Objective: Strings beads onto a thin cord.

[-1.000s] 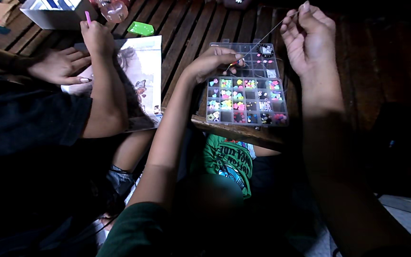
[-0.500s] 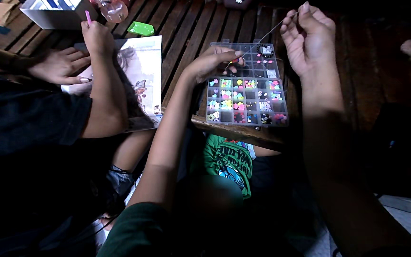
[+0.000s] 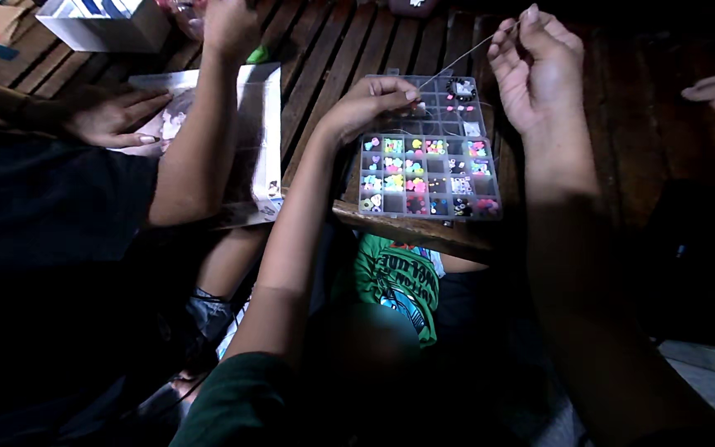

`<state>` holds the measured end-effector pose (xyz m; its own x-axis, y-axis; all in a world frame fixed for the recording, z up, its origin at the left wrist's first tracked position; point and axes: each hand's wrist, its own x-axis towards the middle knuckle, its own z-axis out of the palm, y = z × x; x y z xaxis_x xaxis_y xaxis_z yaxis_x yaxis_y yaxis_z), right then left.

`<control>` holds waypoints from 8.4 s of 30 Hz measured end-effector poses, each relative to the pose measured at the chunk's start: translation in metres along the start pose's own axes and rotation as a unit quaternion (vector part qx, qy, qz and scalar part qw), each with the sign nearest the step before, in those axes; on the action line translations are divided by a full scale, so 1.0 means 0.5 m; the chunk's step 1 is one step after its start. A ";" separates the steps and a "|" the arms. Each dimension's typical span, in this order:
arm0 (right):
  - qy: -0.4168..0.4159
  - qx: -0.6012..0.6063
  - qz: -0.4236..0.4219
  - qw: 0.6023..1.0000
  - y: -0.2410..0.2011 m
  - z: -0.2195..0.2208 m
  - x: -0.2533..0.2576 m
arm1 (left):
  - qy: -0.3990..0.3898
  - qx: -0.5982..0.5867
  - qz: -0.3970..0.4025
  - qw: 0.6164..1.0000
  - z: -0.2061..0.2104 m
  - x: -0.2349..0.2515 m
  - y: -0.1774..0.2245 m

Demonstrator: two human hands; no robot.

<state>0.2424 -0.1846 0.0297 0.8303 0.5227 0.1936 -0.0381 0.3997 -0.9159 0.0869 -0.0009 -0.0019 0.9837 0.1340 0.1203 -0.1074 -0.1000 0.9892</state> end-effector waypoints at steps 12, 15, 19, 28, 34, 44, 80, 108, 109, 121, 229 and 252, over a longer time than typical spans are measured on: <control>0.000 -0.002 -0.002 1.000 0.001 0.002 0.000 | 0.019 -0.051 -0.009 0.998 -0.001 0.004 -0.004; -0.001 -0.005 -0.003 1.000 -0.001 0.002 -0.001 | 0.022 -0.053 -0.014 0.998 0.000 0.004 -0.002; -0.001 0.000 -0.001 1.000 0.000 0.002 -0.001 | 0.047 0.017 0.000 0.999 -0.001 0.007 -0.009; -0.007 -0.003 0.000 1.000 0.005 0.005 -0.003 | 0.104 0.107 0.013 0.989 -0.002 0.007 -0.010; -0.010 -0.001 -0.001 1.000 0.006 0.004 -0.002 | 0.091 0.064 -0.003 0.994 -0.001 0.006 -0.006; -0.007 -0.009 -0.005 1.000 0.004 0.002 -0.001 | 0.084 0.077 0.000 0.993 -0.001 0.009 -0.006; -0.078 -0.444 -0.080 0.889 0.009 -0.013 0.002 | 0.096 0.404 0.088 0.906 -0.026 0.017 -0.044; -0.153 -0.338 -0.182 0.911 0.039 0.013 -0.006 | 0.060 0.058 0.130 0.988 0.017 0.063 0.002; -0.157 -0.330 -0.176 0.914 0.040 0.016 -0.008 | 0.060 0.054 0.128 0.988 0.017 0.060 0.004; -0.162 -0.289 -0.130 0.935 0.041 0.029 -0.018 | 0.094 0.056 0.112 0.988 0.015 0.049 0.006; -0.155 -0.295 -0.065 0.941 0.034 0.052 -0.021 | 0.190 0.000 0.046 0.981 -0.004 0.063 -0.017; -0.487 -0.448 -0.028 0.749 0.013 0.096 -0.095 | 0.187 -0.019 0.045 0.981 -0.006 0.063 -0.016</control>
<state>0.1761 -0.1706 0.0315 0.0014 1.0000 0.0055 0.7327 0.0027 -0.6805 0.1182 0.0070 -0.0058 0.8491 0.4786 0.2235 -0.2042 -0.0928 0.9745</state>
